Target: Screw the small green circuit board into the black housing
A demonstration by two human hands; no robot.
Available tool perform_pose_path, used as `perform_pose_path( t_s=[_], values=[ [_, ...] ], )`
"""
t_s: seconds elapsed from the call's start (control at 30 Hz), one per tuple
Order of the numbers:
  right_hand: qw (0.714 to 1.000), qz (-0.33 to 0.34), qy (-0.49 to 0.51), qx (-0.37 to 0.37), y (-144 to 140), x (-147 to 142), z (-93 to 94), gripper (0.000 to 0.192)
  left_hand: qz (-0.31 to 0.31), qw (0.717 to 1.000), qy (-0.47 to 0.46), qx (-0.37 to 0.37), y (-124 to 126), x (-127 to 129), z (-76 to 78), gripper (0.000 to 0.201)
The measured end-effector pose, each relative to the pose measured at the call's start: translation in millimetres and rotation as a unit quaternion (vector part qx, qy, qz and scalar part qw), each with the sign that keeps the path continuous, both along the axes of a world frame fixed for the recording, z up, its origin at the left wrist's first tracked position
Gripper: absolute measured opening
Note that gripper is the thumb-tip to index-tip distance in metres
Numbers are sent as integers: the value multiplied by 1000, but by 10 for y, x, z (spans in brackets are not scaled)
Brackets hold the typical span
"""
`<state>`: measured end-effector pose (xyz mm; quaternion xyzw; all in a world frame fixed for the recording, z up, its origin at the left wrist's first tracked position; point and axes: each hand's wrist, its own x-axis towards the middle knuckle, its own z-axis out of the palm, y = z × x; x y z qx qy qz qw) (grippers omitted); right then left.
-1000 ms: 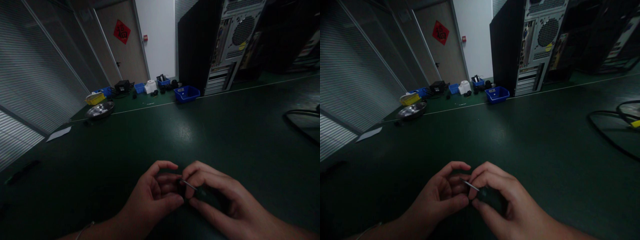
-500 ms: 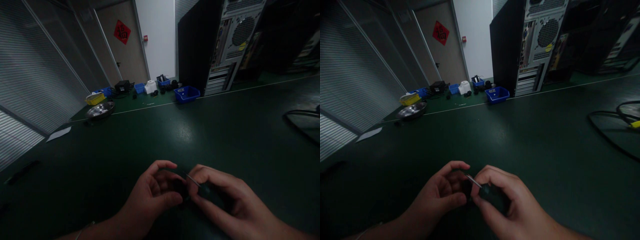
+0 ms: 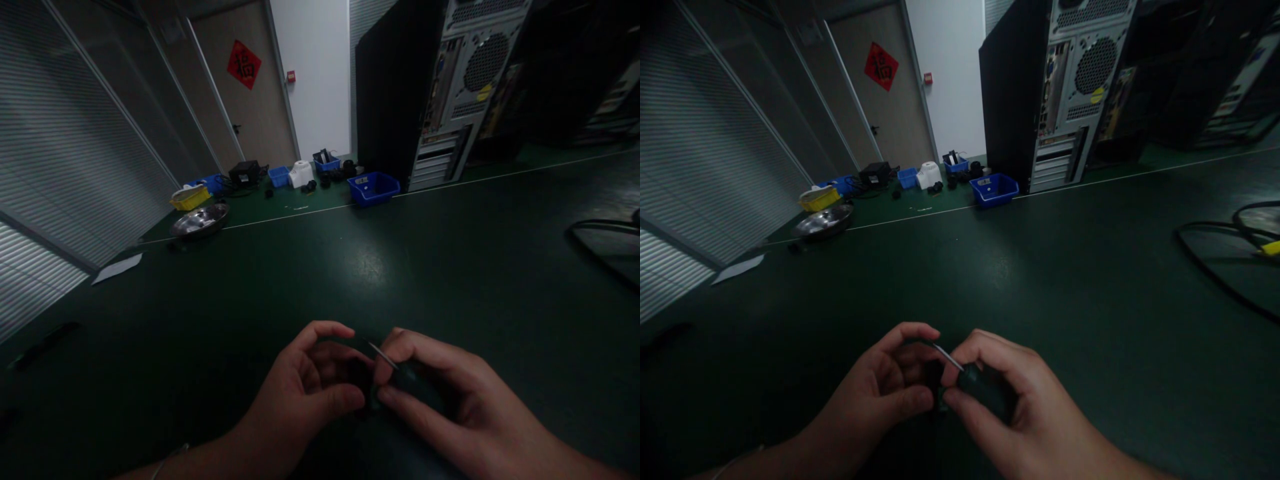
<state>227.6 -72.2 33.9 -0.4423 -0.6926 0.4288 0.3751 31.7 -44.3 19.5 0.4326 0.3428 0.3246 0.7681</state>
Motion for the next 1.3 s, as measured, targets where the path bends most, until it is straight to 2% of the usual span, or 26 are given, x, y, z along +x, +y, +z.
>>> perform_pose_path(
  t_s=[0.6, 0.83, 1.13, 1.3],
  values=[
    [1000, -3, 18, 18, -3, -23, 14, 7, -4, 1000, -4, 3, -13, 10, -2, 50],
    [999, 0, 2, 39, 5, -26, 8, 8, -10, 1000, -10, -3, -32, 24, 53, 46],
    [1000, -6, -6, -3, 53, -35, -2, 2, -35, 997, 2, 71, -92, 35, 64, 37],
    [1000, -18, 20, -15, 63, -30, 9, 6, -41, 993, 14, 111, -89, 24, 65, 30]
  ],
)
